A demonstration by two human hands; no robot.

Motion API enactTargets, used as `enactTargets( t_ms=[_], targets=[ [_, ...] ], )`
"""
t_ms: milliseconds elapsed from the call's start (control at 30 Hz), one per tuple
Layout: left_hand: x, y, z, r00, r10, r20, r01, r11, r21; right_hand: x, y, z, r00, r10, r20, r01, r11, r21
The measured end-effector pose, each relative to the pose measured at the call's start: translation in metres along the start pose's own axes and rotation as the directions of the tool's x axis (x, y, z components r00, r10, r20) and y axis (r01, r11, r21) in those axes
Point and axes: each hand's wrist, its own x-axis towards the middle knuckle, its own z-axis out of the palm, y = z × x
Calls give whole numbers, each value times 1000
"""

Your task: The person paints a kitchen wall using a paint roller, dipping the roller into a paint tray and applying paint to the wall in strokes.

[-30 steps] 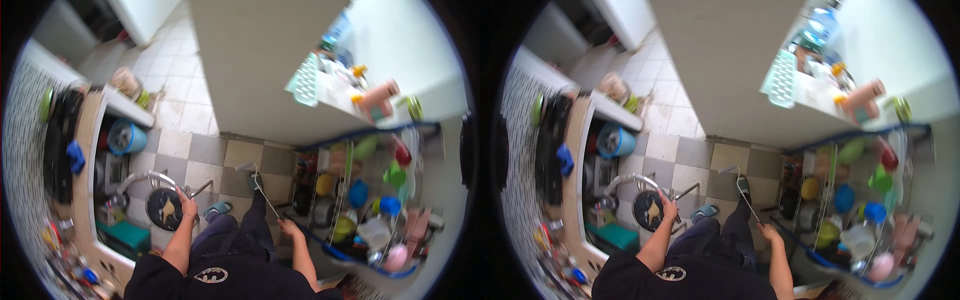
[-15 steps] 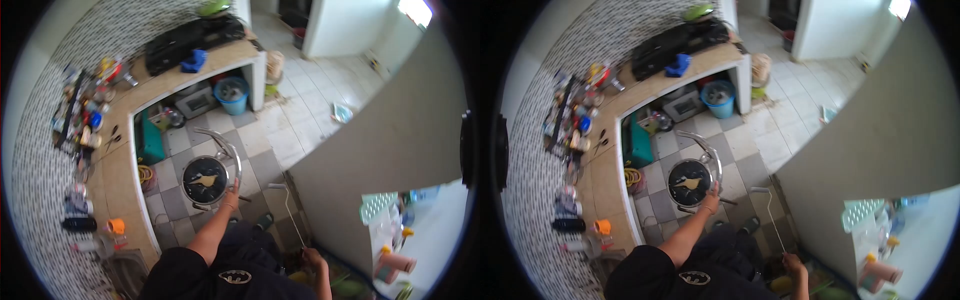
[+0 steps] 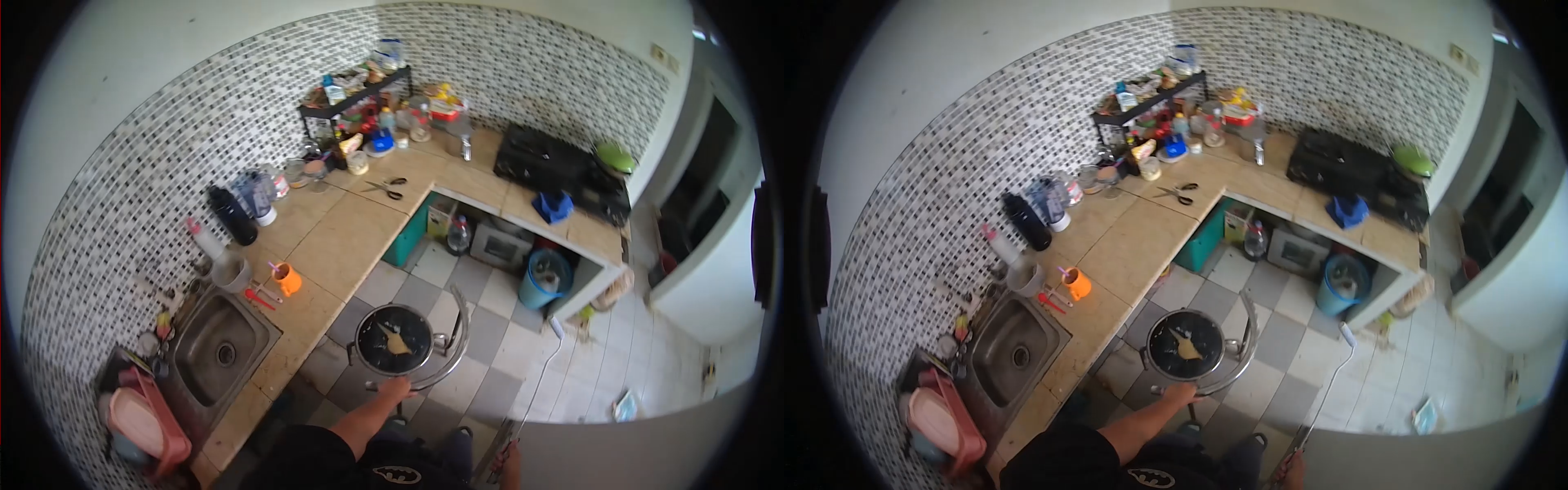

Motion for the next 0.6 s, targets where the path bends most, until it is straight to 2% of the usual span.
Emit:
enactTargets(
  t_ms=[33,100,167,267,333,400,467,567,600],
  targets=[
    [-7,-7,12,998,-61,-14,60,996,-59,10,-12,-2,1000,18,25,-18,1000,17],
    [-18,-12,27,985,-144,94,150,987,-64,27,-46,-5,996,35,78,-29,996,-84],
    [-28,-8,50,985,-170,26,172,982,-81,43,-83,-14,989,80,128,-55,981,-184],
    [-58,11,74,955,-294,49,297,953,-57,53,-158,-26,981,130,143,-46,878,-476],
    [-83,27,58,871,-490,-22,485,867,-119,70,-195,-39,982,112,153,11,771,-637],
    [-92,31,38,743,-659,118,666,745,-28,100,-218,-64,959,103,265,139,642,-754],
    [-112,42,50,656,-733,-179,741,671,-31,98,-248,-51,975,132,178,67,591,-804],
    [-93,49,53,526,-825,-205,849,525,68,96,-278,-34,977,96,192,106,559,-822],
    [-88,56,58,469,-860,-201,881,472,38,92,-281,-35,974,89,208,119,579,-807]
  ],
)
